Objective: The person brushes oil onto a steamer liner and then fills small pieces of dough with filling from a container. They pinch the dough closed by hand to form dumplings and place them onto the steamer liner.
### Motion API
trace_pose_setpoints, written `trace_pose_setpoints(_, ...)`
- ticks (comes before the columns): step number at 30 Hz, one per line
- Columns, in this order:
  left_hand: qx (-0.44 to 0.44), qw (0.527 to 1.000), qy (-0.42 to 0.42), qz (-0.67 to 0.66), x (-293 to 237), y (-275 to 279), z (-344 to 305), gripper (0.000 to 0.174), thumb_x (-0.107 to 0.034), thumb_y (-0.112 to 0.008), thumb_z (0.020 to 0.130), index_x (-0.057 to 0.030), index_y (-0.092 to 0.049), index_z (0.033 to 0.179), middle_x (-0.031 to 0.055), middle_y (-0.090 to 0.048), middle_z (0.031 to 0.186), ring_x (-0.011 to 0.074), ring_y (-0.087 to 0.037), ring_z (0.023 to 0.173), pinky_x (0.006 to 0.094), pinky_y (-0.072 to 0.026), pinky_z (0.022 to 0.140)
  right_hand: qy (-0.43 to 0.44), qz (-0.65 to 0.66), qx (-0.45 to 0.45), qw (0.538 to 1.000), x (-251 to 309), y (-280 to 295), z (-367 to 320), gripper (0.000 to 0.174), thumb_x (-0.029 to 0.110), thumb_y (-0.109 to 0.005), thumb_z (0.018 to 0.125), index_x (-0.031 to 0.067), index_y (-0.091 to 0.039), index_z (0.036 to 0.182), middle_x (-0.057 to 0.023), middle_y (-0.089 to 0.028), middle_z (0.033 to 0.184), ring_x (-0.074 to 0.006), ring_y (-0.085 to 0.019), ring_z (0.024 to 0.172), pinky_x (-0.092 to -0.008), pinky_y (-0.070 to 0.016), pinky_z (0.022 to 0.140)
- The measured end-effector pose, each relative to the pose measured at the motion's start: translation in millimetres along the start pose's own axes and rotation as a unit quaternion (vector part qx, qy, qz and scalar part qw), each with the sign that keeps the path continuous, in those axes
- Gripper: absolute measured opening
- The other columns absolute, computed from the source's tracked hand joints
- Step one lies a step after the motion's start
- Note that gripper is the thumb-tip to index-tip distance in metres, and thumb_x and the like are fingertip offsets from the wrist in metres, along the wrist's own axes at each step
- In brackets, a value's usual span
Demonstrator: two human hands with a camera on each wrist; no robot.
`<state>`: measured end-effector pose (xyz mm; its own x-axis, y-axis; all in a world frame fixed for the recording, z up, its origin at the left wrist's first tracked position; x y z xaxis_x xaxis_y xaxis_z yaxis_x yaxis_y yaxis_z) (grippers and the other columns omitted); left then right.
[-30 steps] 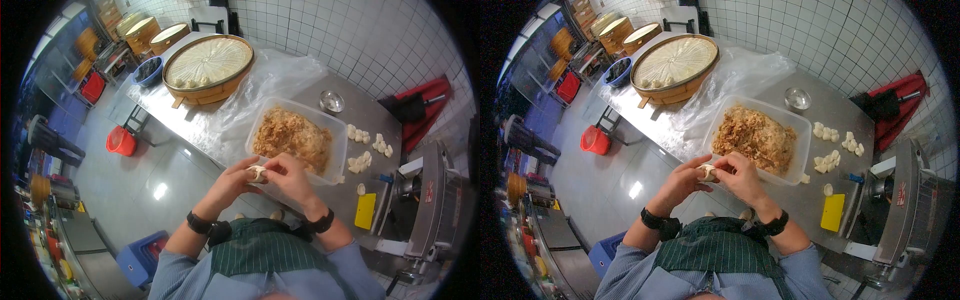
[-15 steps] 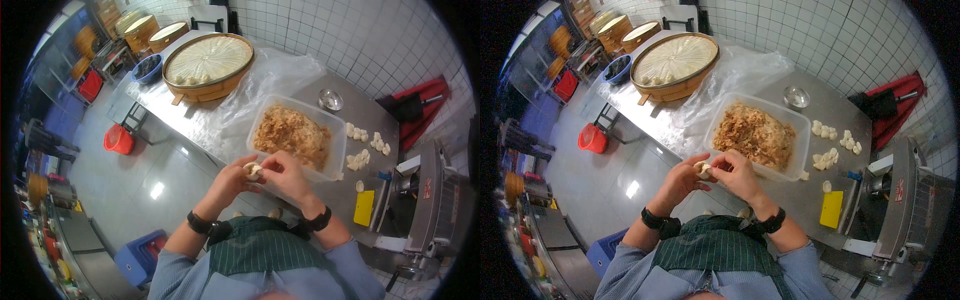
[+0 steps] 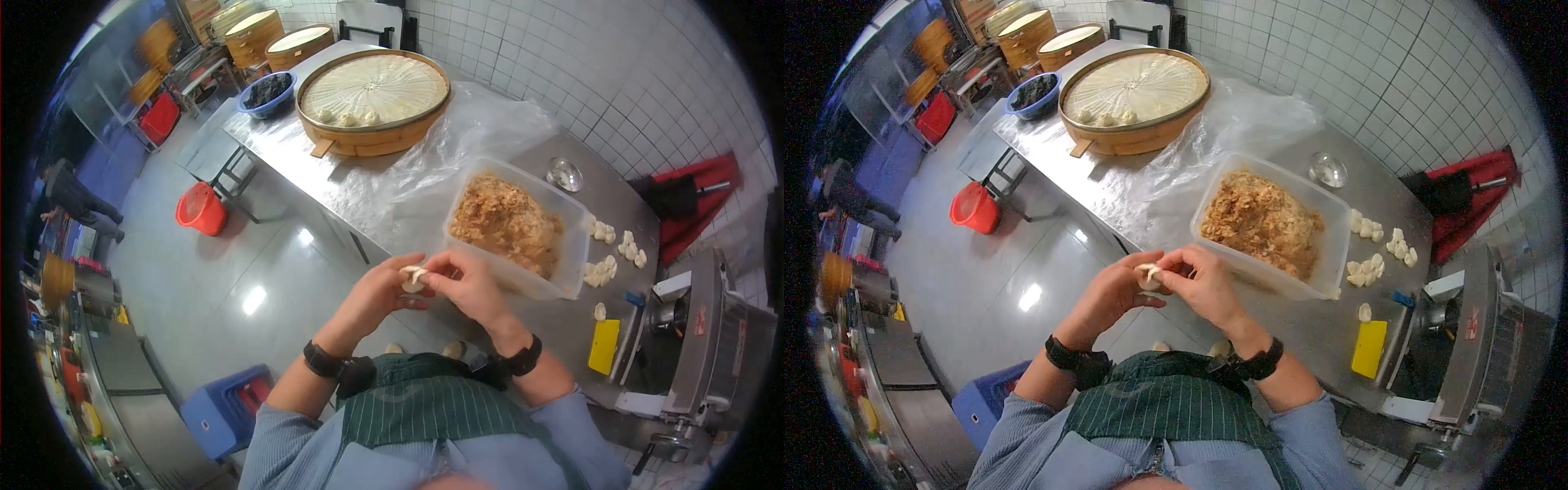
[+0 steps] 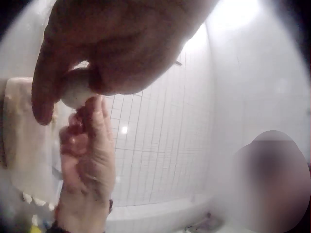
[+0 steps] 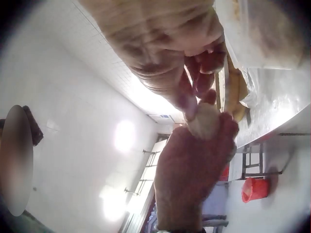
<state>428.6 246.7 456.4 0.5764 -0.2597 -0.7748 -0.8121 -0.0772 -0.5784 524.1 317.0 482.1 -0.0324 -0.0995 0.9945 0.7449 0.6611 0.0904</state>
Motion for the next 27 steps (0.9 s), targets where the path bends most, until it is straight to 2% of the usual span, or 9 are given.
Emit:
trace_pose_setpoints(2, 0.010, 1.000, -0.014, -0.011, -3.8, 8.5, -7.6, 0.044, -0.019, -0.041, 0.096, 0.0006, -0.038, 0.135, 0.0095, -0.057, 0.108, 0.0179, -0.059, 0.097, 0.0314, -0.0508, 0.078, 0.011, -0.022, -0.003, 1.000, 5.8, -13.5, 5.3, 0.013, 0.010, -0.070, 0.080, 0.0018, -0.066, 0.089, -0.0034, -0.061, 0.080, -0.0092, -0.059, 0.068, -0.0236, -0.0487, 0.062)
trace_pose_setpoints(4, -0.028, 0.987, -0.070, 0.140, -11.4, 22.9, -15.7, 0.043, -0.022, -0.043, 0.097, -0.0006, -0.040, 0.134, 0.0088, -0.057, 0.110, 0.0183, -0.061, 0.094, 0.0333, -0.0520, 0.080, 0.026, -0.045, -0.003, 0.999, 13.8, -26.5, 11.7, 0.013, 0.010, -0.069, 0.080, 0.0018, -0.066, 0.089, -0.0038, -0.061, 0.079, -0.0098, -0.060, 0.067, -0.0240, -0.0488, 0.062)
trace_pose_setpoints(7, -0.033, 0.978, -0.051, 0.200, -12.8, 40.6, -29.8, 0.043, -0.022, -0.043, 0.096, -0.0016, -0.040, 0.134, 0.0080, -0.057, 0.109, 0.0168, -0.060, 0.093, 0.0316, -0.0520, 0.077, 0.064, -0.124, 0.040, 0.989, 26.3, -54.4, 19.6, 0.013, 0.009, -0.069, 0.079, 0.0019, -0.066, 0.089, -0.0052, -0.061, 0.079, -0.0105, -0.059, 0.066, -0.0239, -0.0485, 0.061)
trace_pose_setpoints(10, -0.050, 0.982, 0.011, 0.183, -9.3, 62.2, -40.5, 0.042, -0.019, -0.041, 0.096, -0.0014, -0.041, 0.134, 0.0074, -0.057, 0.107, 0.0154, -0.060, 0.092, 0.0292, -0.0515, 0.075, 0.052, -0.107, 0.073, 0.990, 28.7, -81.6, 28.4, 0.013, 0.008, -0.069, 0.078, 0.0021, -0.066, 0.090, -0.0059, -0.061, 0.079, -0.0108, -0.059, 0.066, -0.0242, -0.0485, 0.061)
trace_pose_setpoints(14, -0.110, 0.991, -0.050, 0.058, -34.2, 83.7, -54.3, 0.042, -0.017, -0.040, 0.094, -0.0012, -0.041, 0.133, 0.0070, -0.059, 0.103, 0.0149, -0.060, 0.090, 0.0278, -0.0511, 0.074, 0.062, -0.121, 0.121, 0.983, 29.8, -108.2, 43.1, 0.013, 0.008, -0.067, 0.081, 0.0023, -0.065, 0.092, -0.0044, -0.062, 0.082, -0.0102, -0.059, 0.070, -0.0242, -0.0479, 0.064)
trace_pose_setpoints(16, -0.070, 0.993, -0.077, -0.048, -40.0, 96.3, -54.9, 0.044, -0.016, -0.042, 0.092, -0.0013, -0.041, 0.134, 0.0098, -0.060, 0.104, 0.0166, -0.060, 0.089, 0.0288, -0.0501, 0.074, 0.040, -0.118, 0.141, 0.982, 30.1, -119.1, 51.8, 0.013, 0.008, -0.065, 0.083, 0.0029, -0.064, 0.095, -0.0027, -0.063, 0.084, -0.0093, -0.058, 0.074, -0.0238, -0.0470, 0.067)
trace_pose_setpoints(19, -0.105, 0.991, -0.075, 0.028, -46.8, 110.8, -53.6, 0.041, -0.018, -0.040, 0.093, -0.0009, -0.043, 0.130, 0.0079, -0.059, 0.101, 0.0152, -0.060, 0.083, 0.0281, -0.0496, 0.072, 0.021, -0.059, 0.133, 0.989, 28.7, -130.8, 74.7, 0.013, 0.008, -0.065, 0.080, 0.0014, -0.065, 0.091, -0.0074, -0.062, 0.081, -0.0129, -0.060, 0.069, -0.0267, -0.0494, 0.063)
trace_pose_setpoints(21, -0.145, 0.982, -0.078, 0.091, -56.9, 124.1, -53.5, 0.040, -0.018, -0.040, 0.093, -0.0005, -0.044, 0.129, 0.0075, -0.058, 0.101, 0.0152, -0.060, 0.081, 0.0275, -0.0496, 0.069, 0.145, -0.163, 0.170, 0.961, 34.7, -145.2, 88.8, 0.014, 0.009, -0.065, 0.080, 0.0015, -0.064, 0.092, -0.0100, -0.062, 0.080, -0.0173, -0.061, 0.069, -0.0288, -0.0494, 0.064)
trace_pose_setpoints(27, -0.156, 0.968, -0.053, 0.189, -98.4, 160.5, -41.8, 0.039, -0.021, -0.040, 0.094, -0.0003, -0.044, 0.127, 0.0096, -0.057, 0.103, 0.0179, -0.061, 0.082, 0.0301, -0.0516, 0.070, 0.145, -0.135, 0.230, 0.953, 41.4, -184.9, 147.7, 0.014, 0.010, -0.064, 0.080, 0.0010, -0.063, 0.091, -0.0120, -0.063, 0.079, -0.0201, -0.063, 0.070, -0.0303, -0.0493, 0.064)
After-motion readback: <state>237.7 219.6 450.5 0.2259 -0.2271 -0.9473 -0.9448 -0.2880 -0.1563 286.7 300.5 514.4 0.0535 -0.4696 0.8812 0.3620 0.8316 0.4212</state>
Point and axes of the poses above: each hand's wrist, its own z-axis towards the middle knuckle, its own y-axis out of the back of the hand, x = y × z, the point moved 9 cm from there along z, towards the middle knuckle
